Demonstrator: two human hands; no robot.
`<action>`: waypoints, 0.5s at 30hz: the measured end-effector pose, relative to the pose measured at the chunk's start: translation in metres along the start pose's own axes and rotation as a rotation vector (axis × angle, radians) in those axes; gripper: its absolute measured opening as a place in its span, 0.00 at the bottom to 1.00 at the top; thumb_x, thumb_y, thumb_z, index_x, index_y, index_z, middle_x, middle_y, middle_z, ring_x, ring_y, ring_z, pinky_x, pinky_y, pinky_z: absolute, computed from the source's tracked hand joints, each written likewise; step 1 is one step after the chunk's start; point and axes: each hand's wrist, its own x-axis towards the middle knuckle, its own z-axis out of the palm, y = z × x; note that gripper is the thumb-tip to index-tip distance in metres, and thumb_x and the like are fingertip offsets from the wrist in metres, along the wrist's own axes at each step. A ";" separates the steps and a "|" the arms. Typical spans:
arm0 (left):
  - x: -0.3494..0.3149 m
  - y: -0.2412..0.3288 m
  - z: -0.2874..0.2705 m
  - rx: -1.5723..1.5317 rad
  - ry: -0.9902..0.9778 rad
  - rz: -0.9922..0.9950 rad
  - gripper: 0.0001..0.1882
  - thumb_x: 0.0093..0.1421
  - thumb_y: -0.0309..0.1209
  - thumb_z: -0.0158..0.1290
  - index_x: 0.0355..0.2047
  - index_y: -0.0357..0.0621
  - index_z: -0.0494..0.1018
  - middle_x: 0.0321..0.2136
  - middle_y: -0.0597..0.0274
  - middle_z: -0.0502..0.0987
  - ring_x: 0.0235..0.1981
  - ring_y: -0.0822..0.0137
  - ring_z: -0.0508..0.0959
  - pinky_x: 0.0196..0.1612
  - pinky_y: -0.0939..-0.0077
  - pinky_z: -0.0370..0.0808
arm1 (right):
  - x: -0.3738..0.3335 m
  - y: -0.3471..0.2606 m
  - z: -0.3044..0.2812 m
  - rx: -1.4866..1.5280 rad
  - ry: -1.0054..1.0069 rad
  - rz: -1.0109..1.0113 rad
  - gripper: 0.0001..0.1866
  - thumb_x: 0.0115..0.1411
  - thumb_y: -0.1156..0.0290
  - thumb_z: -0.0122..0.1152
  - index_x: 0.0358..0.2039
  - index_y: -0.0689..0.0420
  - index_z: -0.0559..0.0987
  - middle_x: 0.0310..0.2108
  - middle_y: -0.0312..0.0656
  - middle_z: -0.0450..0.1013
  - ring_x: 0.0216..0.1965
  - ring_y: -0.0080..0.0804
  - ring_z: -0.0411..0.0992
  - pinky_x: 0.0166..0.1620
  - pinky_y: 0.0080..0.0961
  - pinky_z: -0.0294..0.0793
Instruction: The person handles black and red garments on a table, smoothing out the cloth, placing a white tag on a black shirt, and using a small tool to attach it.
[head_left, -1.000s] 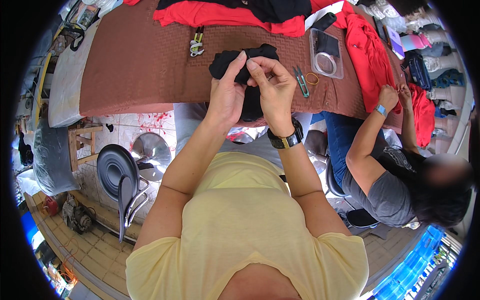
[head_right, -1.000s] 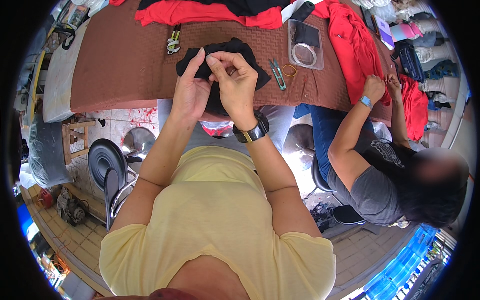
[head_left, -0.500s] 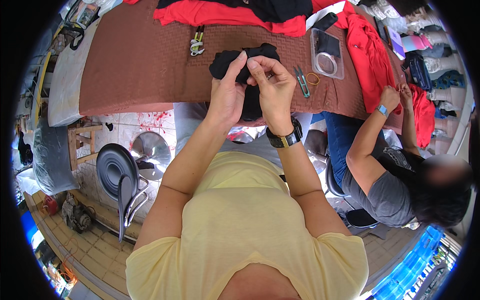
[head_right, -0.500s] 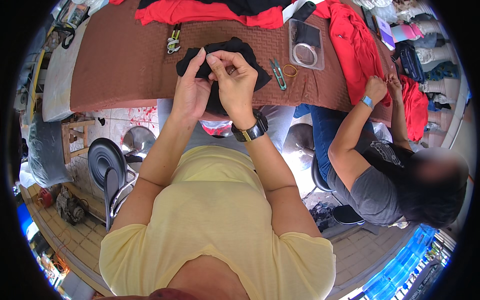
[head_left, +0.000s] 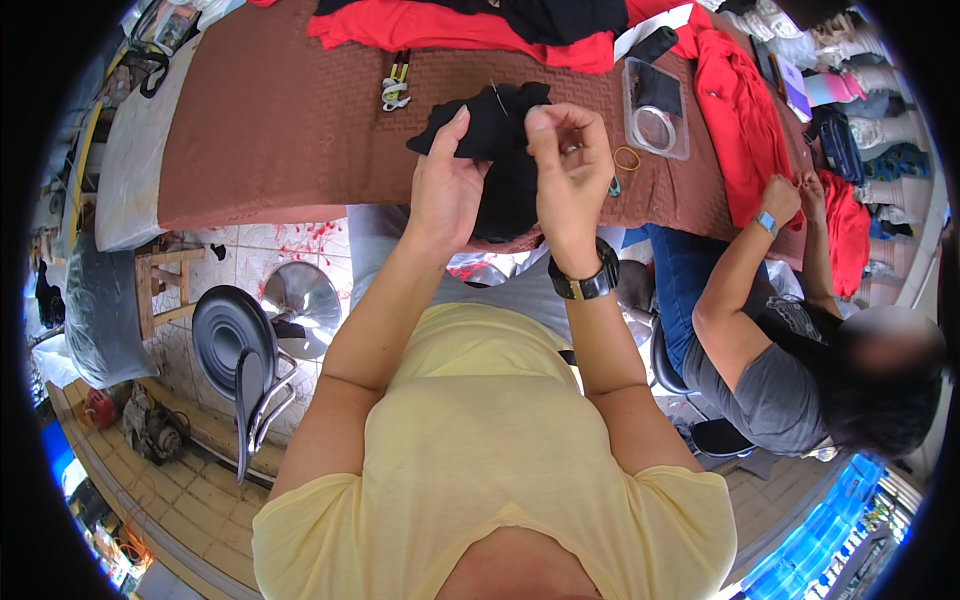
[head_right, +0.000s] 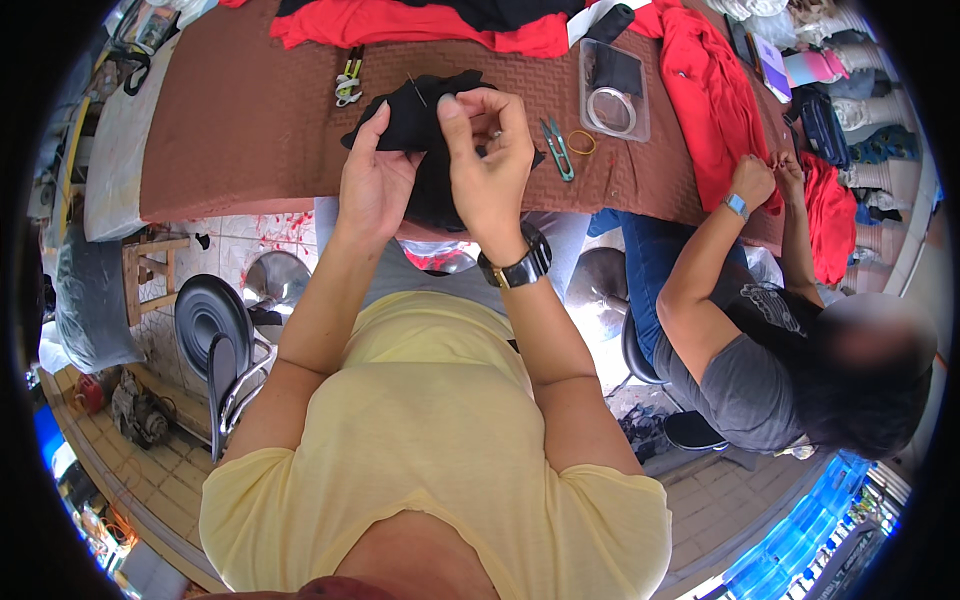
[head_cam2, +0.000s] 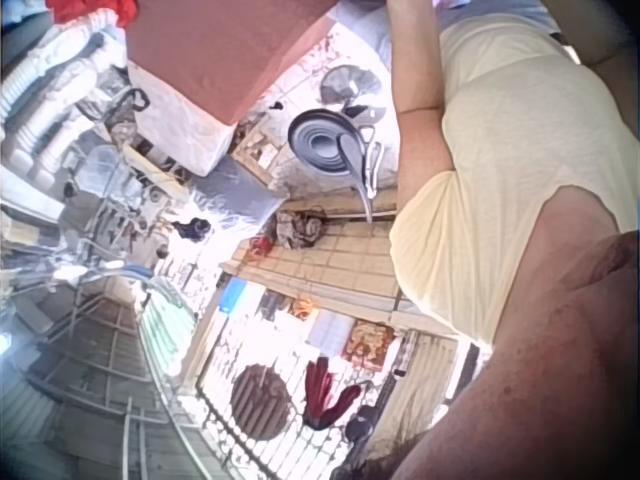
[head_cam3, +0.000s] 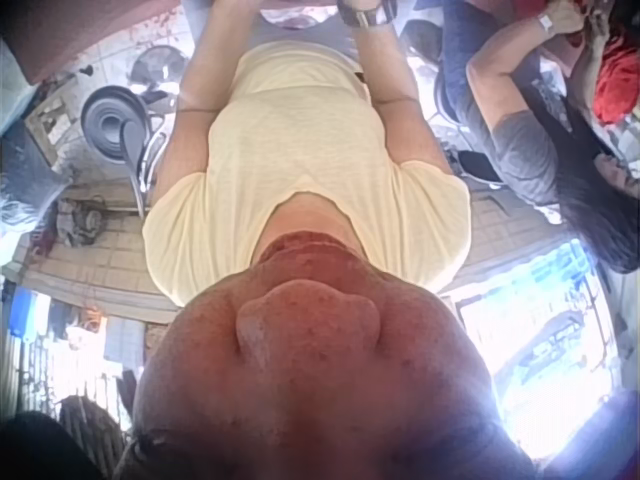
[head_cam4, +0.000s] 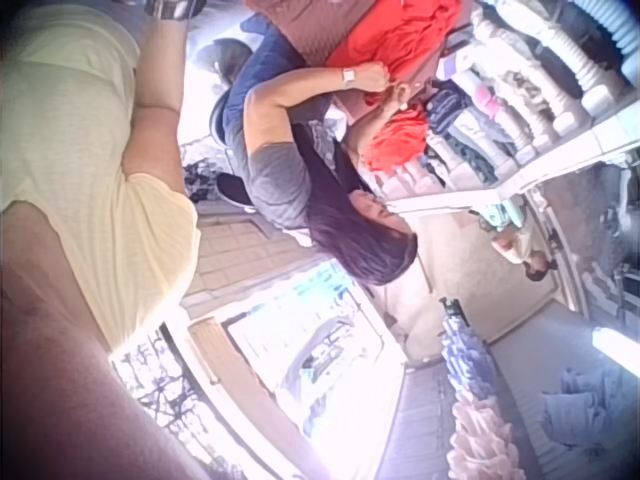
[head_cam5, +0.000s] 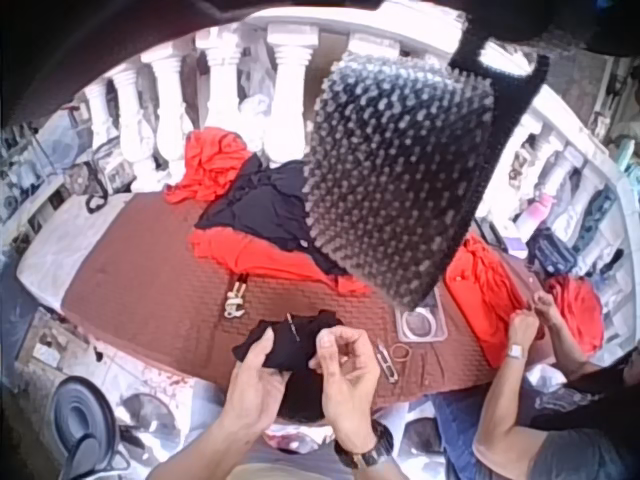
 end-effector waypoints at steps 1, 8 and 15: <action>0.000 0.001 0.000 -0.017 -0.014 -0.008 0.22 0.73 0.44 0.44 0.57 0.39 0.72 0.52 0.61 0.79 0.53 0.69 0.75 0.60 0.66 0.67 | -0.002 0.001 0.000 -0.145 0.013 -0.150 0.09 0.60 0.73 0.70 0.38 0.60 0.78 0.34 0.38 0.73 0.28 0.22 0.71 0.33 0.20 0.71; -0.005 -0.003 -0.005 -0.070 -0.131 -0.086 0.23 0.73 0.40 0.41 0.59 0.36 0.69 0.54 0.58 0.77 0.57 0.66 0.74 0.63 0.64 0.66 | -0.012 -0.005 0.001 -0.507 0.023 -0.468 0.07 0.54 0.79 0.71 0.34 0.60 0.82 0.33 0.40 0.70 0.32 0.29 0.69 0.34 0.26 0.70; -0.007 -0.013 -0.006 -0.025 -0.124 -0.013 0.23 0.73 0.39 0.39 0.59 0.37 0.69 0.55 0.59 0.76 0.57 0.65 0.73 0.63 0.63 0.65 | -0.007 0.002 0.004 -0.509 -0.017 -0.323 0.05 0.57 0.77 0.68 0.34 0.61 0.80 0.32 0.43 0.69 0.33 0.36 0.70 0.36 0.31 0.69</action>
